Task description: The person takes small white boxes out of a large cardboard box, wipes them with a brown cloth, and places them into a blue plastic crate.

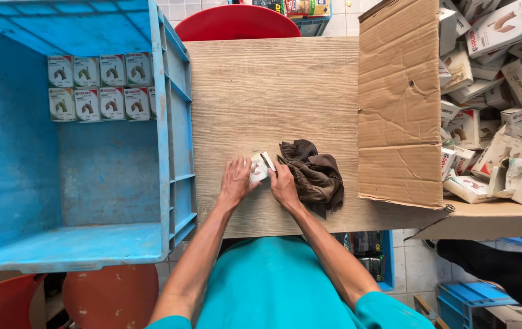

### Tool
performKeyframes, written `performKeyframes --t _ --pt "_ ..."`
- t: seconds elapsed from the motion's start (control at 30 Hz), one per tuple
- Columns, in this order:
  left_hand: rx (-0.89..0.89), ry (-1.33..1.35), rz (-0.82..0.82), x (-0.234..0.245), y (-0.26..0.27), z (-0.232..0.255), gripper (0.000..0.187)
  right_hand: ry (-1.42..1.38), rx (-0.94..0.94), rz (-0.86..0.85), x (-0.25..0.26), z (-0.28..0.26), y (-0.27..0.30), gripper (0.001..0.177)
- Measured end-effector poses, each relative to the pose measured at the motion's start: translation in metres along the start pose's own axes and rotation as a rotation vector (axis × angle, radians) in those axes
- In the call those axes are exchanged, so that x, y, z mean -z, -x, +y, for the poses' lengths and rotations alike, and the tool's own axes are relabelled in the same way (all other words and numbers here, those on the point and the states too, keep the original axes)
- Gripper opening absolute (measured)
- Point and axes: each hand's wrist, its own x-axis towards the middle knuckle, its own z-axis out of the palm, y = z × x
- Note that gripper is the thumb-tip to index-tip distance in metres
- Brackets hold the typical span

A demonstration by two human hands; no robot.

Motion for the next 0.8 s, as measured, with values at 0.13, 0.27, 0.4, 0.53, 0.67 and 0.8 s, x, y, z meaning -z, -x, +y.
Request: performKeyframes --t 0.13,0.27,0.4,0.53,0.67,0.8 --pt "0.070 0.067 0.024 0.004 0.017 0.017 0.077 -0.013 -0.017 0.038 -0.015 0.027 -0.025 0.039" --pt "0.116 0.069 0.045 0.016 0.020 0.024 0.071 0.016 0.091 0.048 -0.018 0.029 -0.027 0.025" --pt "0.132 0.088 0.055 0.012 0.019 0.022 0.071 0.018 0.124 0.114 -0.017 0.016 -0.018 0.025" --pt "0.141 0.088 0.061 -0.001 0.023 0.022 0.073 -0.003 0.170 0.110 -0.018 0.005 -0.013 0.024" --pt "0.125 0.168 0.174 -0.016 0.030 0.026 0.076 -0.130 0.051 0.146 -0.011 -0.010 -0.014 0.023" --pt "0.133 0.201 0.266 -0.008 0.032 0.032 0.074 -0.094 0.054 0.170 -0.020 0.001 -0.018 0.024"
